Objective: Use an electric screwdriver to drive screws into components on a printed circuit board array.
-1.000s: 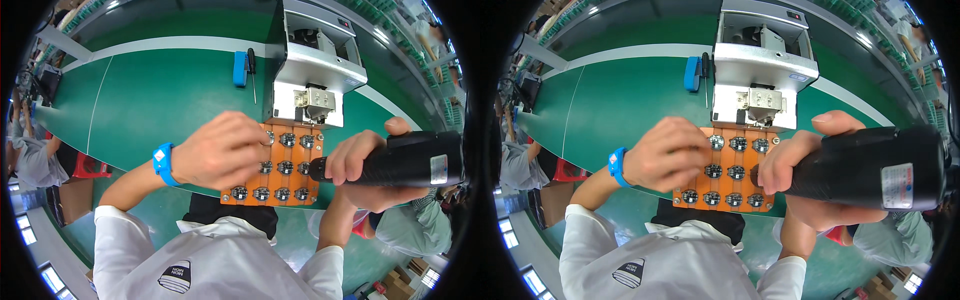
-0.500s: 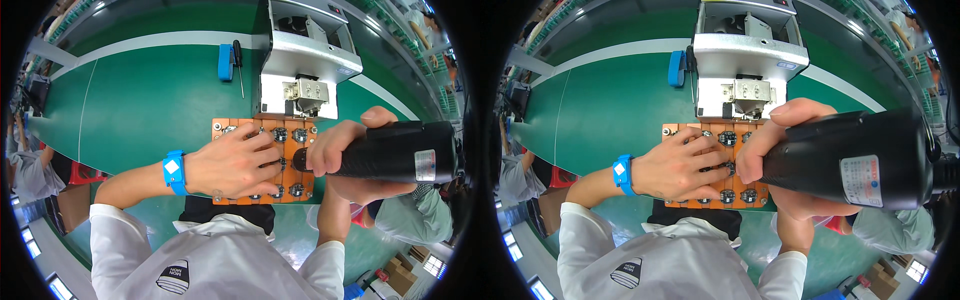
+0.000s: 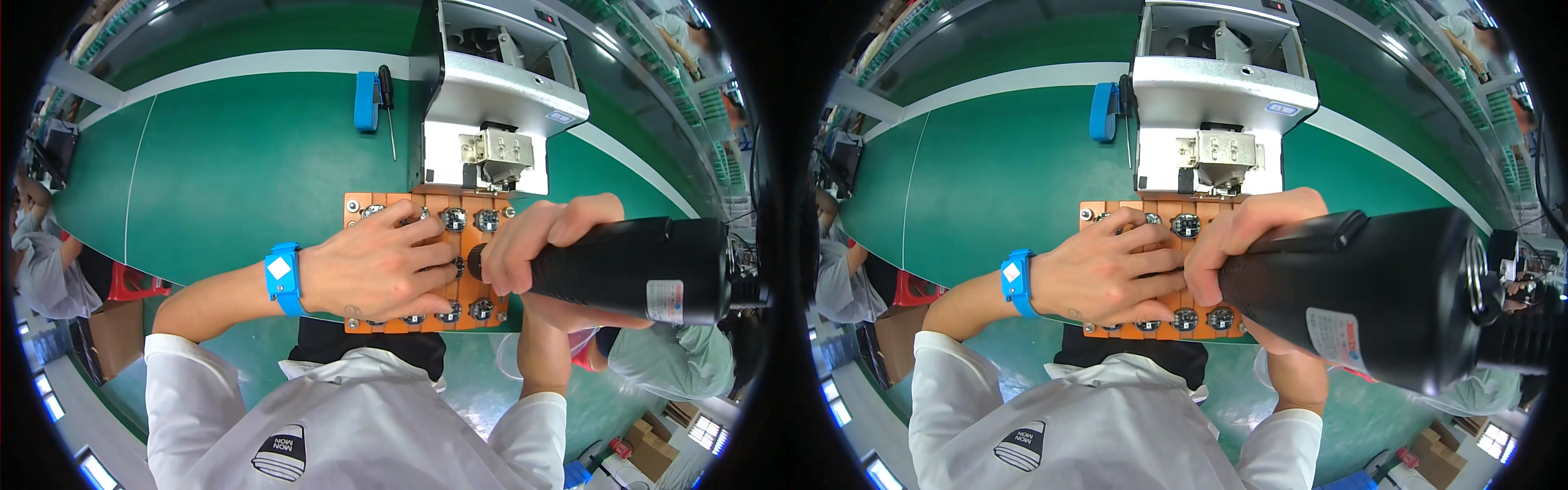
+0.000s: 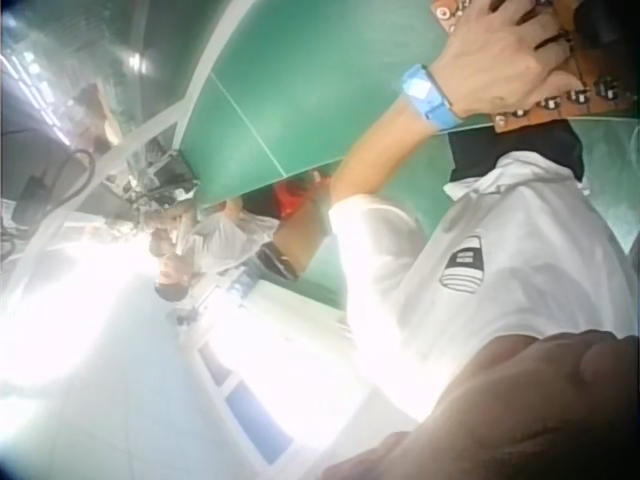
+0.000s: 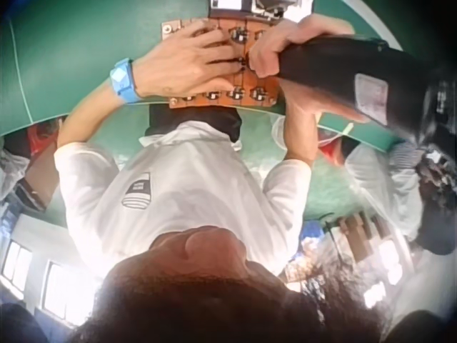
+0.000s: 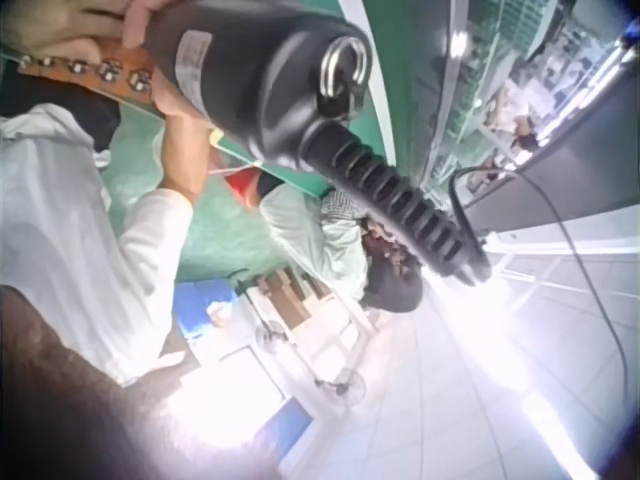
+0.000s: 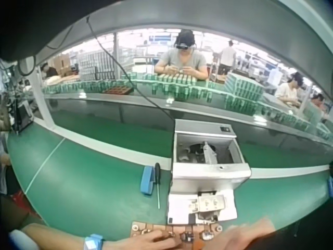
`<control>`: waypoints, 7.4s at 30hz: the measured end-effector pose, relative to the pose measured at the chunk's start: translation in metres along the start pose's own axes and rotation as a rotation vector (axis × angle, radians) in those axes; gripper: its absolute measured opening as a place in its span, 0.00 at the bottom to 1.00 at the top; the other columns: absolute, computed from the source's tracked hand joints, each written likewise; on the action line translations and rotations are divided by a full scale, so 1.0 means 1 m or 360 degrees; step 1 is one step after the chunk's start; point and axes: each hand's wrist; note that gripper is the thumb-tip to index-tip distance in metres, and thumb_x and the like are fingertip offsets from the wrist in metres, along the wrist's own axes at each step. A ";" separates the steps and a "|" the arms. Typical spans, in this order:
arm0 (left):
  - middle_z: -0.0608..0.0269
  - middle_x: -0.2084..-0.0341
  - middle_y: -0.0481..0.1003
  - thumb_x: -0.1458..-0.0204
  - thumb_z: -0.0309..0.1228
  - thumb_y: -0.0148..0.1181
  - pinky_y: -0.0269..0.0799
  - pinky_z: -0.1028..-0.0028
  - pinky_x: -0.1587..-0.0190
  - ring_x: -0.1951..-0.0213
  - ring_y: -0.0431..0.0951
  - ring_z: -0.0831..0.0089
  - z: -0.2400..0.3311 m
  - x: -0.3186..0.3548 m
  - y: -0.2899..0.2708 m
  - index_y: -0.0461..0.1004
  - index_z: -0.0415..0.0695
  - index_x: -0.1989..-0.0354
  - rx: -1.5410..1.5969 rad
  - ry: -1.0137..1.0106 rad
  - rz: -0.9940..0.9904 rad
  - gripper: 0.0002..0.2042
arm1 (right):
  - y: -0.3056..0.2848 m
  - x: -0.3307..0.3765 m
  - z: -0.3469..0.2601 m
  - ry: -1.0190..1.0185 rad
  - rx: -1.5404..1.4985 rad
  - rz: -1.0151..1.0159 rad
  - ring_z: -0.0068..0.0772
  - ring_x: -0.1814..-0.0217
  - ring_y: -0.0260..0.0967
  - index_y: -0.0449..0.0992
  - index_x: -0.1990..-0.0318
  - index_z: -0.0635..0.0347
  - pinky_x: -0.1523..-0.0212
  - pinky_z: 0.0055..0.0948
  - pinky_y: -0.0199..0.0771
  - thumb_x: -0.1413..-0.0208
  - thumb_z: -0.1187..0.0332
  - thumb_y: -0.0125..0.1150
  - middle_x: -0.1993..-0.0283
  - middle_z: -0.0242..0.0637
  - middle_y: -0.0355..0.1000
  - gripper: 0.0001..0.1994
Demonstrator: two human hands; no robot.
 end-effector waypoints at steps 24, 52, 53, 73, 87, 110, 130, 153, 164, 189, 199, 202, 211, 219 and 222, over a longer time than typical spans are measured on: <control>0.60 0.51 0.76 0.40 0.46 0.58 0.69 0.63 0.44 0.47 0.74 0.63 -0.002 0.005 -0.005 0.80 0.44 0.53 0.0059 -0.0051 -0.0154 0.18 | 0.003 -0.065 -0.019 -0.0443 0.0304 0.0341 0.35 0.77 0.65 0.55 0.31 0.62 0.72 0.39 0.72 0.55 0.13 0.36 0.71 0.41 0.66 0.60; 0.63 0.52 0.77 0.44 0.37 0.65 0.67 0.64 0.43 0.48 0.74 0.64 -0.010 0.016 -0.011 0.80 0.44 0.53 0.0179 -0.0099 -0.0114 0.13 | 0.035 -0.002 0.007 -0.0077 0.0056 0.0205 0.39 0.84 0.64 0.59 0.45 0.62 0.81 0.38 0.72 0.45 0.27 0.43 0.80 0.43 0.66 0.42; 0.62 0.52 0.77 0.44 0.36 0.65 0.67 0.64 0.43 0.48 0.74 0.64 -0.010 0.016 -0.012 0.80 0.44 0.54 0.0176 -0.0096 -0.0109 0.13 | 0.035 0.000 0.006 -0.0084 0.0006 0.0278 0.39 0.83 0.65 0.59 0.45 0.61 0.80 0.38 0.72 0.44 0.30 0.45 0.79 0.43 0.66 0.39; 0.61 0.49 0.76 0.44 0.35 0.65 0.67 0.63 0.42 0.45 0.73 0.62 -0.013 0.023 -0.014 0.79 0.43 0.51 0.0151 -0.0076 -0.0154 0.15 | 0.039 -0.036 -0.009 -0.0368 -0.0303 0.0396 0.37 0.74 0.67 0.44 0.28 0.60 0.69 0.41 0.78 0.36 0.33 0.45 0.66 0.45 0.67 0.44; 0.62 0.47 0.76 0.43 0.37 0.64 0.66 0.63 0.41 0.44 0.73 0.63 -0.010 0.023 -0.014 0.78 0.44 0.50 0.0111 -0.0069 -0.0158 0.15 | 0.025 -0.082 -0.006 -0.0382 0.0488 0.0506 0.37 0.82 0.65 0.40 0.25 0.60 0.78 0.37 0.72 0.50 0.16 0.34 0.74 0.43 0.66 0.60; 0.56 0.51 0.76 0.44 0.33 0.62 0.70 0.63 0.44 0.49 0.76 0.61 -0.009 0.035 -0.016 0.77 0.42 0.56 0.0046 0.0044 -0.0004 0.11 | 0.027 -0.044 -0.003 -0.0243 0.0119 0.0439 0.32 0.86 0.62 0.45 0.28 0.63 0.83 0.35 0.72 0.42 0.22 0.34 0.78 0.39 0.64 0.53; 0.57 0.48 0.77 0.43 0.44 0.62 0.73 0.70 0.54 0.46 0.77 0.63 -0.028 0.037 -0.030 0.73 0.45 0.60 -0.0408 0.0072 -0.0259 0.15 | 0.015 -0.010 0.019 -0.0367 -0.0034 0.0616 0.37 0.80 0.65 0.42 0.29 0.59 0.76 0.39 0.73 0.50 0.18 0.39 0.73 0.43 0.67 0.56; 0.62 0.36 0.69 0.48 0.68 0.46 0.68 0.66 0.52 0.55 0.73 0.66 -0.013 0.018 -0.020 0.70 0.49 0.48 -0.0427 -0.0039 -0.0393 0.35 | 0.003 -0.016 0.035 -0.0327 0.0108 0.0584 0.34 0.80 0.66 0.45 0.28 0.60 0.76 0.37 0.74 0.45 0.20 0.36 0.74 0.40 0.66 0.53; 0.62 0.37 0.70 0.45 0.66 0.46 0.68 0.65 0.50 0.52 0.73 0.67 -0.014 0.022 -0.015 0.71 0.49 0.49 -0.0370 -0.0035 -0.0296 0.32 | 0.011 -0.010 0.043 -0.0412 0.0366 0.0478 0.36 0.80 0.67 0.48 0.30 0.58 0.76 0.36 0.74 0.50 0.17 0.39 0.75 0.41 0.67 0.55; 0.59 0.38 0.71 0.43 0.65 0.47 0.67 0.65 0.52 0.53 0.73 0.63 -0.013 0.022 -0.013 0.73 0.46 0.47 -0.0371 -0.0028 -0.0294 0.33 | 0.031 -0.032 0.015 -0.0563 0.0211 0.0647 0.35 0.82 0.65 0.47 0.27 0.61 0.78 0.38 0.73 0.48 0.17 0.35 0.75 0.40 0.66 0.57; 0.59 0.37 0.71 0.42 0.65 0.46 0.67 0.64 0.51 0.51 0.74 0.61 -0.013 0.023 -0.013 0.73 0.46 0.47 -0.0364 -0.0034 -0.0291 0.33 | 0.034 -0.062 0.020 -0.0533 0.0251 0.0472 0.36 0.81 0.65 0.47 0.29 0.63 0.77 0.40 0.73 0.53 0.14 0.33 0.73 0.42 0.66 0.60; 0.59 0.37 0.71 0.42 0.64 0.46 0.67 0.64 0.51 0.51 0.74 0.61 -0.013 0.023 -0.012 0.73 0.46 0.47 -0.0364 -0.0034 -0.0295 0.33 | 0.034 -0.060 0.022 -0.0460 0.0313 0.0496 0.36 0.81 0.64 0.48 0.30 0.63 0.77 0.40 0.72 0.54 0.14 0.33 0.73 0.42 0.66 0.61; 0.58 0.37 0.70 0.41 0.64 0.47 0.67 0.64 0.52 0.50 0.74 0.60 -0.013 0.022 -0.013 0.73 0.47 0.47 -0.0353 -0.0037 -0.0315 0.32 | 0.035 -0.057 0.002 -0.0379 0.0418 0.0541 0.35 0.82 0.65 0.50 0.30 0.62 0.79 0.39 0.73 0.51 0.15 0.32 0.74 0.41 0.66 0.58; 0.58 0.38 0.71 0.41 0.63 0.47 0.68 0.64 0.52 0.48 0.74 0.60 -0.013 0.023 -0.013 0.74 0.47 0.47 -0.0358 -0.0040 -0.0322 0.31 | 0.038 -0.055 -0.002 -0.0502 0.0161 0.0434 0.35 0.82 0.64 0.49 0.29 0.60 0.79 0.39 0.73 0.48 0.17 0.34 0.74 0.40 0.65 0.55; 0.58 0.38 0.71 0.41 0.63 0.47 0.68 0.64 0.51 0.48 0.74 0.60 -0.014 0.023 -0.014 0.74 0.46 0.47 -0.0349 -0.0038 -0.0321 0.31 | 0.036 -0.057 -0.001 -0.0597 0.0169 0.0409 0.37 0.81 0.65 0.49 0.29 0.59 0.77 0.41 0.73 0.47 0.18 0.35 0.73 0.41 0.66 0.55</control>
Point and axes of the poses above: each hand's wrist, its own x-axis away from the middle knuckle, its own y-axis out of the palm, z = x × y
